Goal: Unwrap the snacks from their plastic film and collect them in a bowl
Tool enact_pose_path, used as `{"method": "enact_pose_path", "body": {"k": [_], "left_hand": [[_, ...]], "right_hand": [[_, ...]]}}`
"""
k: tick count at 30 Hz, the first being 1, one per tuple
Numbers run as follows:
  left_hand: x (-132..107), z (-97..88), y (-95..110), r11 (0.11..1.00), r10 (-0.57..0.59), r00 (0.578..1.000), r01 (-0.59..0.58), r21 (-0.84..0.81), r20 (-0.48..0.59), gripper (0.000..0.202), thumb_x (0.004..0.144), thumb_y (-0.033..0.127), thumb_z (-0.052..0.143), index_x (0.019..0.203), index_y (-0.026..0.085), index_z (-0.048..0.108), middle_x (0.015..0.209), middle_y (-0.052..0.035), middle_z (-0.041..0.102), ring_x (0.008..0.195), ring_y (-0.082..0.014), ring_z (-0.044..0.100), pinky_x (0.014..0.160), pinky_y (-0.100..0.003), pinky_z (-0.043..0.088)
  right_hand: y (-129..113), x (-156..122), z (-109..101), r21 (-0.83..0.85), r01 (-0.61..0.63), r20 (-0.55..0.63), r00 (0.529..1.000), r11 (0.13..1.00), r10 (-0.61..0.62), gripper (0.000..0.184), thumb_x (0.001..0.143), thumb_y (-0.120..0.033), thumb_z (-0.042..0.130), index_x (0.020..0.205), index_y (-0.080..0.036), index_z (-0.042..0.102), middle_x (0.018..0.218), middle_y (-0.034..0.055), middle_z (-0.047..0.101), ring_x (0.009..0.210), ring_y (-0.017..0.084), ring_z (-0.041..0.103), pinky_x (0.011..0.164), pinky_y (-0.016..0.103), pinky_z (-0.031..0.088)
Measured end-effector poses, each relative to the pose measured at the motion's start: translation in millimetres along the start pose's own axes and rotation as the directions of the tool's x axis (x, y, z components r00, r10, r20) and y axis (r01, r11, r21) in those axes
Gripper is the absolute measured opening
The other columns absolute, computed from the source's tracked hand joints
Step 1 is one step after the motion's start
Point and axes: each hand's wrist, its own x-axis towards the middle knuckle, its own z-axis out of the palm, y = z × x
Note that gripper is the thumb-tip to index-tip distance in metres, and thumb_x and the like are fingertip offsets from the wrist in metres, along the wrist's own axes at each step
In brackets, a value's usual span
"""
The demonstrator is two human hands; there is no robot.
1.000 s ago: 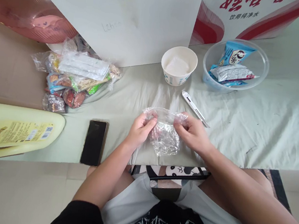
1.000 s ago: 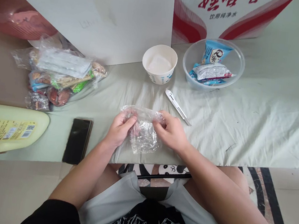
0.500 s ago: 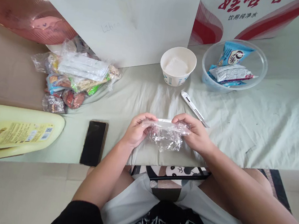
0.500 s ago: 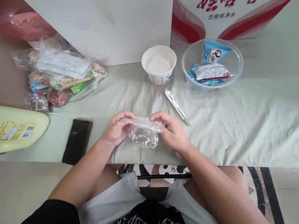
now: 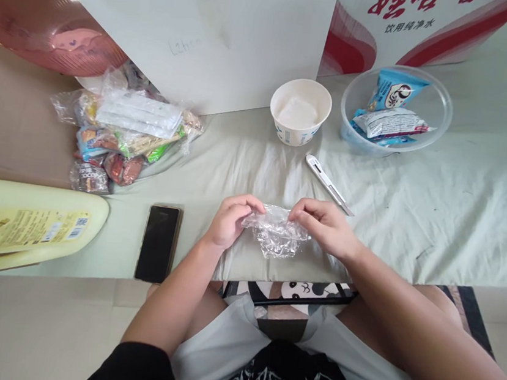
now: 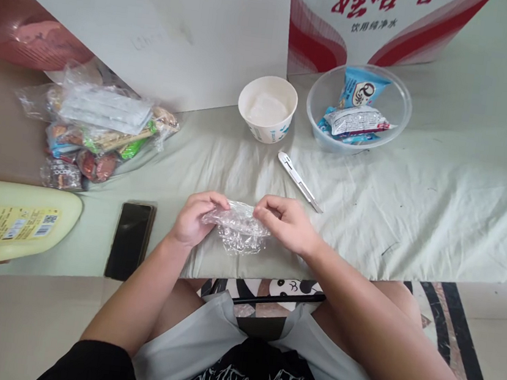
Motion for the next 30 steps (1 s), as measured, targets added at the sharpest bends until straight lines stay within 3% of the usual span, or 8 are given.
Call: {"method": "enact_pose_path", "body": {"k": [6, 11, 13, 15, 16, 19, 23, 30], "left_hand": [[-1.3, -5.5, 3.3, 0.993, 0.012, 0.998, -0.019, 0.118, 0.059, 0.030, 0.075, 0.047, 0.070, 0.069, 0.018, 0.068, 0.064, -0.0021, 0.060, 0.054, -0.0123, 0.046, 0.053, -0.029, 0.034], [1.6, -6.2, -8.4, 0.927, 0.210, 0.976, -0.180, 0.329, -0.057, 0.010, 0.072, 0.020, 0.065, 0.077, 0.020, 0.056, 0.079, -0.0003, 0.059, 0.068, -0.0132, 0.055, 0.061, -0.027, 0.042], [1.8, -5.9, -13.9, 0.747, 0.538, 0.826, -0.372, 0.551, -0.171, 0.014, 0.072, 0.013, 0.063, 0.078, 0.021, 0.054, 0.087, -0.0016, 0.060, 0.082, -0.0160, 0.060, 0.071, -0.030, 0.048], [-0.8, -4.0, -17.3, 0.506, 0.764, 0.636, -0.489, 0.711, -0.106, 0.014, 0.077, 0.009, 0.061, 0.080, 0.022, 0.055, 0.084, -0.0007, 0.058, 0.083, -0.0159, 0.061, 0.075, -0.031, 0.051], [-3.1, -2.3, -18.0, 0.425, 0.797, 0.603, -0.525, 0.737, -0.031, 0.013, 0.081, 0.009, 0.060, 0.083, 0.022, 0.056, 0.084, -0.0006, 0.059, 0.082, -0.0157, 0.062, 0.076, -0.031, 0.052], [-11.1, 4.5, -17.8, 0.424, 0.660, 0.725, -0.575, 0.699, 0.196, 0.018, 0.090, 0.020, 0.061, 0.108, 0.022, 0.062, 0.111, -0.0072, 0.071, 0.104, -0.0200, 0.068, 0.091, -0.036, 0.057], [-16.3, 7.8, -17.6, 0.691, 0.320, 0.890, -0.454, 0.562, 0.326, 0.043, 0.096, 0.038, 0.061, 0.135, 0.020, 0.058, 0.139, -0.0142, 0.066, 0.124, -0.0256, 0.066, 0.103, -0.039, 0.055], [-16.3, -0.1, -14.3, 0.956, 0.061, 0.985, -0.105, 0.274, 0.164, 0.045, 0.091, 0.051, 0.066, 0.122, 0.019, 0.072, 0.121, -0.0116, 0.074, 0.106, -0.0252, 0.071, 0.090, -0.035, 0.056]], "right_hand": [[-0.4, 1.5, 1.8, -0.081, -0.036, 0.004, 0.999, 0.996, 0.037, 0.039, 0.078, -0.033, 0.066, 0.113, -0.020, 0.056, 0.071, -0.0046, 0.061, 0.062, 0.013, 0.052, 0.063, 0.028, 0.040], [-3.1, 2.0, 3.2, -0.192, -0.098, -0.020, 0.995, 0.976, 0.096, 0.018, 0.078, -0.037, 0.064, 0.084, -0.021, 0.060, 0.072, -0.0021, 0.060, 0.065, 0.014, 0.052, 0.062, 0.029, 0.038], [-4.0, 1.3, 5.6, -0.206, -0.085, -0.080, 0.994, 0.975, 0.069, 0.016, 0.078, -0.036, 0.062, 0.075, -0.022, 0.055, 0.070, -0.0023, 0.058, 0.064, 0.014, 0.050, 0.062, 0.029, 0.038], [-3.8, 0.1, 9.0, -0.210, -0.064, -0.159, 0.987, 0.976, 0.031, 0.015, 0.078, -0.034, 0.061, 0.073, -0.022, 0.053, 0.069, -0.0023, 0.057, 0.064, 0.013, 0.050, 0.062, 0.028, 0.037], [-3.3, -0.6, 10.7, -0.208, -0.053, -0.184, 0.983, 0.977, 0.014, 0.015, 0.078, -0.033, 0.061, 0.073, -0.022, 0.052, 0.069, -0.0022, 0.058, 0.064, 0.013, 0.051, 0.062, 0.028, 0.038], [-0.2, -3.1, 15.6, -0.160, 0.016, -0.147, 0.988, 0.987, -0.040, 0.010, 0.081, -0.029, 0.063, 0.079, -0.022, 0.056, 0.072, -0.0021, 0.062, 0.065, 0.013, 0.054, 0.063, 0.027, 0.041], [6.5, -5.6, 21.1, 0.067, 0.140, 0.056, 0.988, 0.988, -0.144, 0.015, 0.090, -0.029, 0.061, 0.103, -0.023, 0.062, 0.092, 0.0017, 0.072, 0.077, 0.014, 0.066, 0.072, 0.029, 0.051], [17.0, -4.5, 20.6, 0.079, 0.234, -0.152, 0.963, 0.969, -0.221, 0.035, 0.086, -0.035, 0.072, 0.119, -0.027, 0.061, 0.127, 0.0098, 0.066, 0.119, 0.024, 0.064, 0.094, 0.040, 0.056]]}}
